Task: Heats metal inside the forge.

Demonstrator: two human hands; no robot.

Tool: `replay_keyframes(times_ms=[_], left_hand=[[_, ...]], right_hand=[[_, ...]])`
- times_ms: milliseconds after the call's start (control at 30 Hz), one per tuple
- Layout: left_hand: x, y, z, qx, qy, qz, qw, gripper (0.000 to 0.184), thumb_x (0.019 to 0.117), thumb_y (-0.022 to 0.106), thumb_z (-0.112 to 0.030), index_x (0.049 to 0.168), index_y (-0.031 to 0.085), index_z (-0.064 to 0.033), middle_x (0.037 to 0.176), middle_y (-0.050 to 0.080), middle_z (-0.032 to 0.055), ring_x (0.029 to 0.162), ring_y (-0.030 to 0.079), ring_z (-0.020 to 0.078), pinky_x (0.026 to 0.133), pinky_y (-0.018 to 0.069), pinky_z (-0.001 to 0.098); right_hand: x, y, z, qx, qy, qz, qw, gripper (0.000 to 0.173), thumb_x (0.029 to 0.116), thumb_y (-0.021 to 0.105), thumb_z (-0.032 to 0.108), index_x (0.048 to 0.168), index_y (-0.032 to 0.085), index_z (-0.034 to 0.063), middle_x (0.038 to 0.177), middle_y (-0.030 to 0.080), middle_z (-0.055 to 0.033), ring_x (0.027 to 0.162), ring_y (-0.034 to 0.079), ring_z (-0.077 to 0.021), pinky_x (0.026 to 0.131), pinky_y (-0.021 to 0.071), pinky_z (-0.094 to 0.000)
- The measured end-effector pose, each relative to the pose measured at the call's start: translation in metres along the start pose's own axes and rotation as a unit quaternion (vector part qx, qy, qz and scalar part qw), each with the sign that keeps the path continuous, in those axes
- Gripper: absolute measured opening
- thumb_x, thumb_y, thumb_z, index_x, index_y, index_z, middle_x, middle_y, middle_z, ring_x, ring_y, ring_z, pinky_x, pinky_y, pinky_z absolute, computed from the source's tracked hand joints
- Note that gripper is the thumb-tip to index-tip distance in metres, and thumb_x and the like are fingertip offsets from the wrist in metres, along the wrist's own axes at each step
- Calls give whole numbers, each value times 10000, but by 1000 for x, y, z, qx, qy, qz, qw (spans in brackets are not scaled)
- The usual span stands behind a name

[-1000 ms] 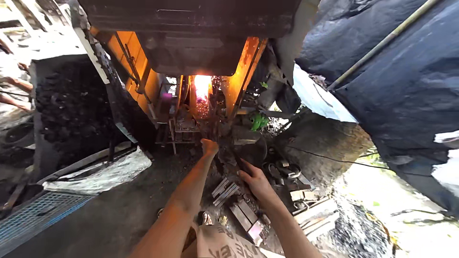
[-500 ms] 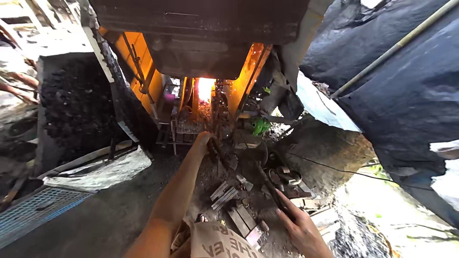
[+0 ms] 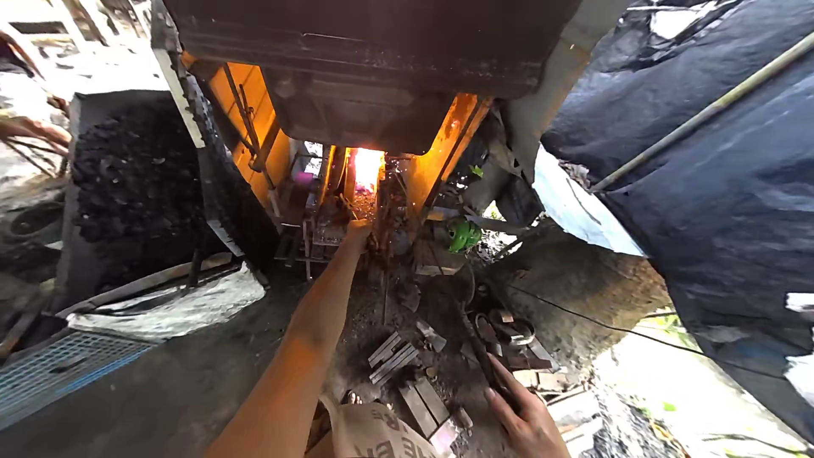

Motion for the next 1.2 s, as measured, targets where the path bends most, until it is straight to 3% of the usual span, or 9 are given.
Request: replay_keyframes(times_ms=[167,267,333,467,600,700,833,1033,1200], left_hand=[[5,3,-12,78,-39,-32,996,422,1041,585,-296,1288,617,45,1296,623,285,1188,623,405,992,501,589],[-21,-4,-44,-1,4,8,1000,404,998,641,-193,1328,565,27,1210,628,256,1043,638,355,876,545,533],[-29,-5,-63,-77,32,30,996,334,953,638,-93,1264,577,14,1088,633,204,894,629,278,769,551,454],[-26,16,-29,-26,-9,16,999,421,1014,610,-225,1371,528,-18,1032,643,194,796,637,258,712,569,432],[-29,22,-9,72,-51,-16,996,391,1042,575,-246,1292,599,54,1239,648,251,1086,671,328,946,546,489],[-25,23,-5,84,-67,-26,994,347,1004,599,-259,1205,626,23,1101,663,214,915,682,297,803,579,476],[-27,31,-11,120,-77,-49,989,412,965,673,-253,1240,625,51,1298,615,274,1188,630,388,968,531,558],[-19,55,-1,156,-67,-49,984,471,950,684,-255,1278,601,74,1363,588,273,1252,609,371,1018,523,527],[-27,30,-19,167,-36,-21,985,435,969,663,-287,1233,630,58,1292,621,278,1170,641,394,957,535,575]], right_hand=[[10,3,6,65,-1,20,998,603,999,577,153,1572,409,74,795,657,-73,531,546,-133,497,503,-347],[19,2,17,79,-6,28,996,595,993,581,130,1564,423,79,788,656,-57,529,544,-113,494,502,-320],[25,3,21,77,-2,27,997,597,997,581,136,1570,420,92,802,663,-61,527,545,-118,486,500,-323],[23,4,23,81,-4,18,997,602,987,580,134,1567,425,92,791,666,-53,514,543,-118,469,494,-318],[11,1,26,92,-18,12,996,600,985,581,116,1560,418,57,751,646,-37,510,537,-99,474,492,-305],[6,6,23,112,-8,22,993,601,988,571,118,1566,416,73,723,623,-26,499,522,-111,465,483,-311],[7,16,21,159,11,26,987,602,978,580,152,1562,438,109,667,581,-23,442,481,-114,402,448,-297],[-1,19,28,165,-5,35,986,602,985,578,131,1566,423,94,659,576,-21,437,479,-111,402,452,-293],[-31,5,19,145,-4,16,989,616,994,564,91,1576,369,32,696,608,-24,472,520,-104,440,487,-298]])
Point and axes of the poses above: each hand's wrist, its own x-axis towards the middle knuckle, its own y-axis out of the palm, z = x × y, the point moved 10 cm from there along x, towards the middle knuckle
